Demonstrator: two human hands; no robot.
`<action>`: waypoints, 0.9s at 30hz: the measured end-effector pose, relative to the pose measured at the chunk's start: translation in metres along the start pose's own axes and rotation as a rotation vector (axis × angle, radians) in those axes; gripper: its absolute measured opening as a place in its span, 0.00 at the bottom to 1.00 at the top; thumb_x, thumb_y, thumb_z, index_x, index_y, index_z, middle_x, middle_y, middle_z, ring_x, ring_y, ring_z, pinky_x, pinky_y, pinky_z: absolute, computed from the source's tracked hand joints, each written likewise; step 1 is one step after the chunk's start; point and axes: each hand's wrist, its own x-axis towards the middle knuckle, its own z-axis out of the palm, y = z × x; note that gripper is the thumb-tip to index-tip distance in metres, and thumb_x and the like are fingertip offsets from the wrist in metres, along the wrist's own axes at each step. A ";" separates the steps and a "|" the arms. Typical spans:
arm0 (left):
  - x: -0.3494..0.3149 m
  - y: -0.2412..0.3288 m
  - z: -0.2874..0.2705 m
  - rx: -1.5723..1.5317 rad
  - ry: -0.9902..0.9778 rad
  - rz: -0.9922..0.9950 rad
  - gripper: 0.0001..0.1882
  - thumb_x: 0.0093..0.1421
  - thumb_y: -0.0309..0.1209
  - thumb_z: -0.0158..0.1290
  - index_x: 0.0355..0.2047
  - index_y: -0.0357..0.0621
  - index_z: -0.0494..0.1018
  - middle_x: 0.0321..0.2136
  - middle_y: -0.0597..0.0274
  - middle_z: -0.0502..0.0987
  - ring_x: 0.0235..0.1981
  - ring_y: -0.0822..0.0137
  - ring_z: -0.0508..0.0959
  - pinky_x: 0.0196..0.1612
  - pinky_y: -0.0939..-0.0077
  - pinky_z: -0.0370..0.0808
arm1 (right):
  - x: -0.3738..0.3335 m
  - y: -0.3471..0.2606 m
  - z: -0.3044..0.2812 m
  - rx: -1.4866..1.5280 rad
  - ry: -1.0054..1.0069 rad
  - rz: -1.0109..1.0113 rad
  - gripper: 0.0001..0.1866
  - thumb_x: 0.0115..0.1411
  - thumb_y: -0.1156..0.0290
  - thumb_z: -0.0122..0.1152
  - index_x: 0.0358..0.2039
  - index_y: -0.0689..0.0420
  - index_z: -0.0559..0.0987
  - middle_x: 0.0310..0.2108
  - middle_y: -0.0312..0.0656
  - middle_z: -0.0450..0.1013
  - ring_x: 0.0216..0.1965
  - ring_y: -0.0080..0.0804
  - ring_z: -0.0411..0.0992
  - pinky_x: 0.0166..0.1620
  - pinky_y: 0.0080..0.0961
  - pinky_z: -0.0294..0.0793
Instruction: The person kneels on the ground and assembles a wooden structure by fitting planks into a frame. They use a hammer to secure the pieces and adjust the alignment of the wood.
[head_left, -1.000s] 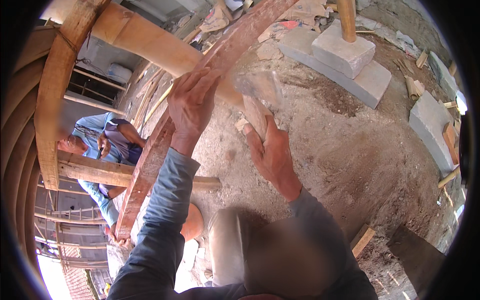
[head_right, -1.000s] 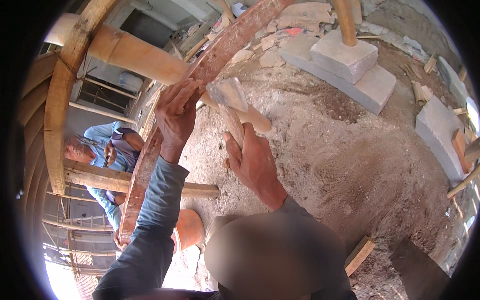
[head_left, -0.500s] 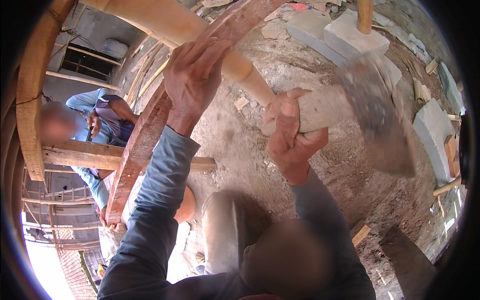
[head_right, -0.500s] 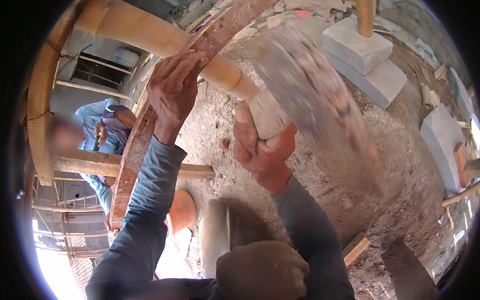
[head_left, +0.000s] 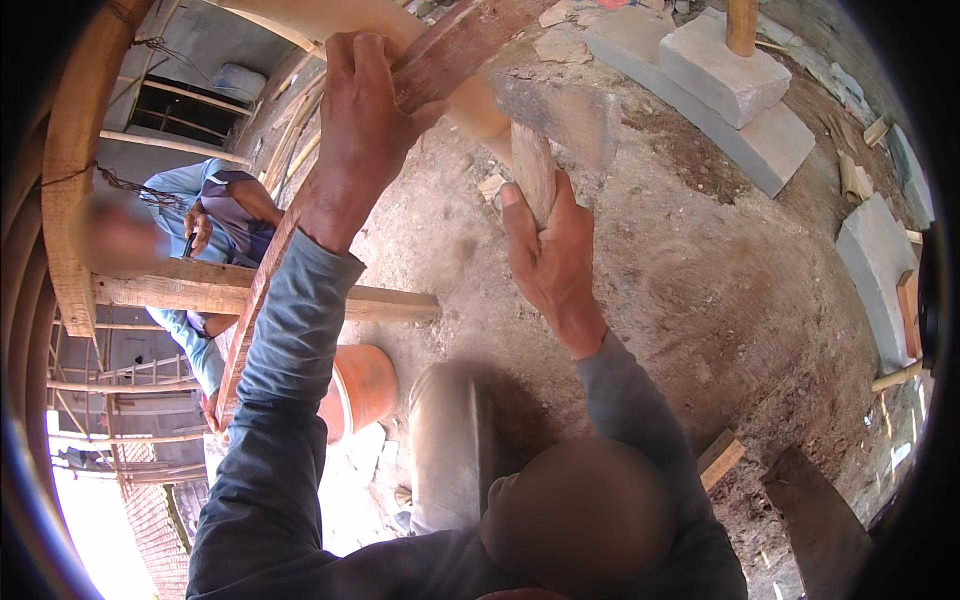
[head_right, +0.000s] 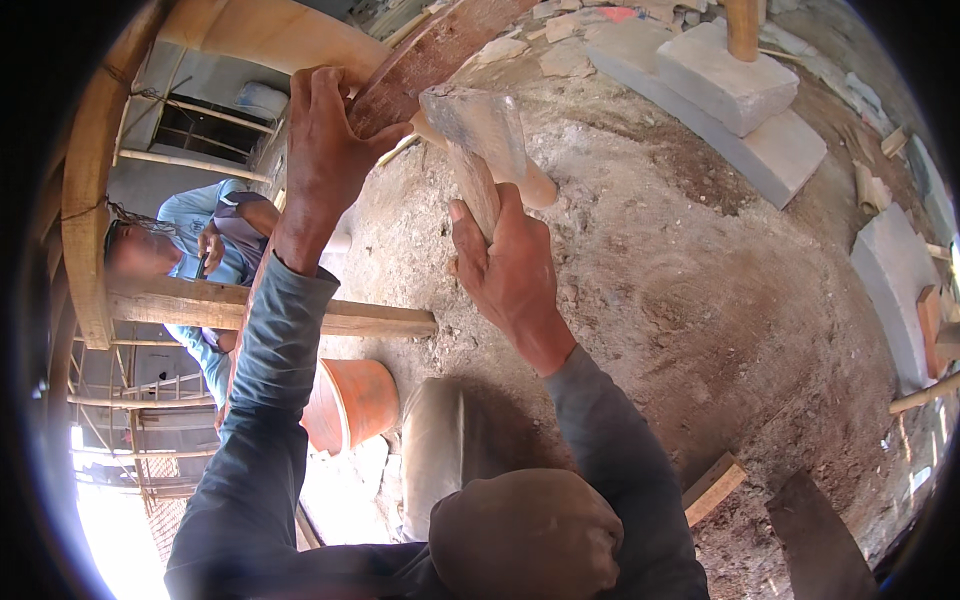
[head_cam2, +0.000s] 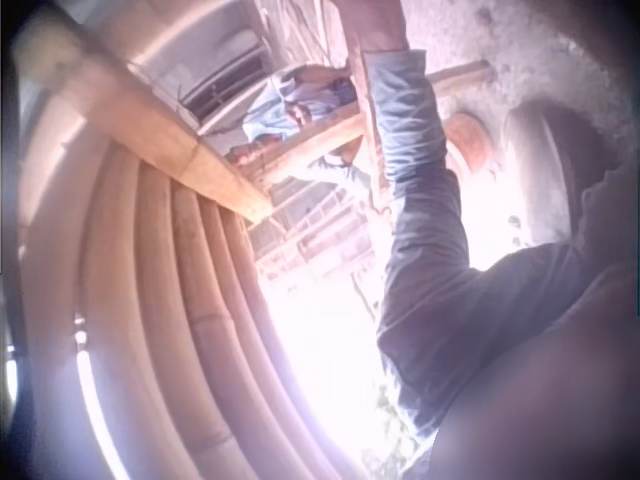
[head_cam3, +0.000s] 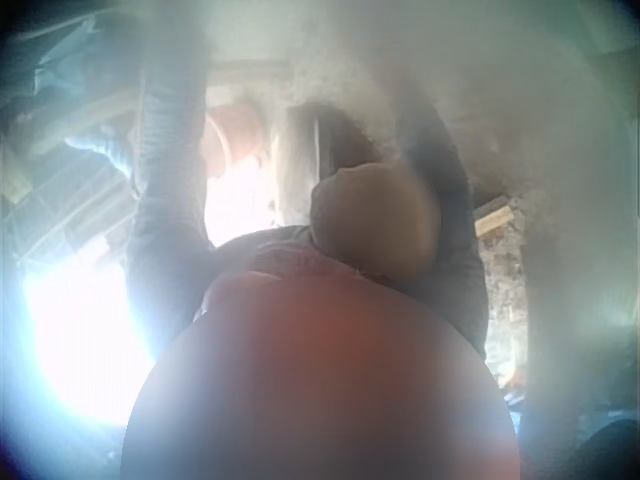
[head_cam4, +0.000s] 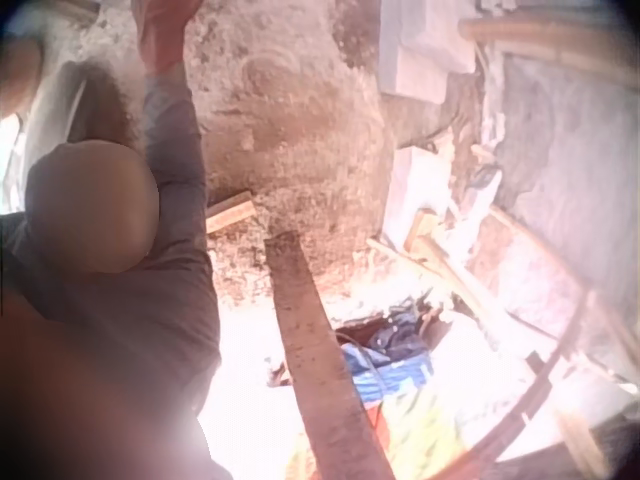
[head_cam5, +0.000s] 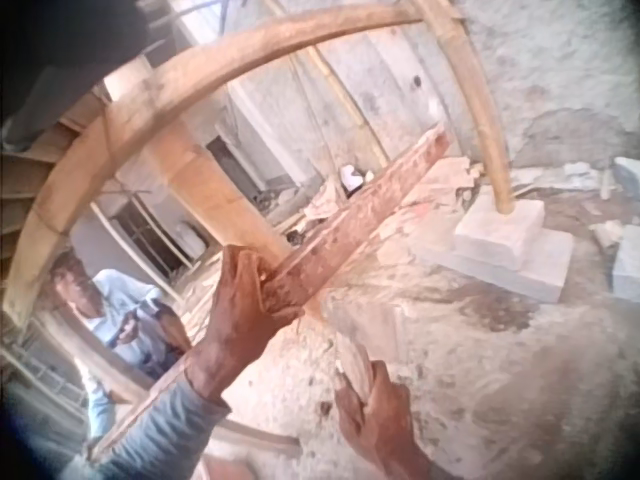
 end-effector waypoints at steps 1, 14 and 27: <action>-0.001 -0.003 -0.001 0.001 -0.012 0.003 0.36 0.44 0.37 0.79 0.48 0.38 0.71 0.49 0.46 0.71 0.50 0.48 0.77 0.49 0.57 0.79 | 0.001 -0.001 0.004 0.025 0.003 -0.001 0.14 0.72 0.65 0.62 0.43 0.64 0.72 0.19 0.48 0.74 0.19 0.40 0.79 0.24 0.38 0.73; -0.005 -0.024 -0.002 0.164 -0.272 -0.080 0.39 0.54 0.58 0.71 0.47 0.37 0.69 0.32 0.41 0.84 0.37 0.42 0.87 0.39 0.51 0.83 | 0.024 0.015 0.007 -0.166 0.054 -0.162 0.15 0.70 0.67 0.63 0.44 0.69 0.74 0.25 0.56 0.76 0.25 0.51 0.80 0.27 0.41 0.75; 0.008 -0.001 -0.009 0.192 -0.415 -0.245 0.35 0.48 0.42 0.73 0.50 0.31 0.74 0.35 0.36 0.84 0.40 0.40 0.86 0.46 0.52 0.83 | 0.013 -0.008 0.000 0.028 0.280 -0.417 0.15 0.72 0.64 0.61 0.42 0.66 0.74 0.20 0.43 0.75 0.20 0.31 0.77 0.23 0.31 0.73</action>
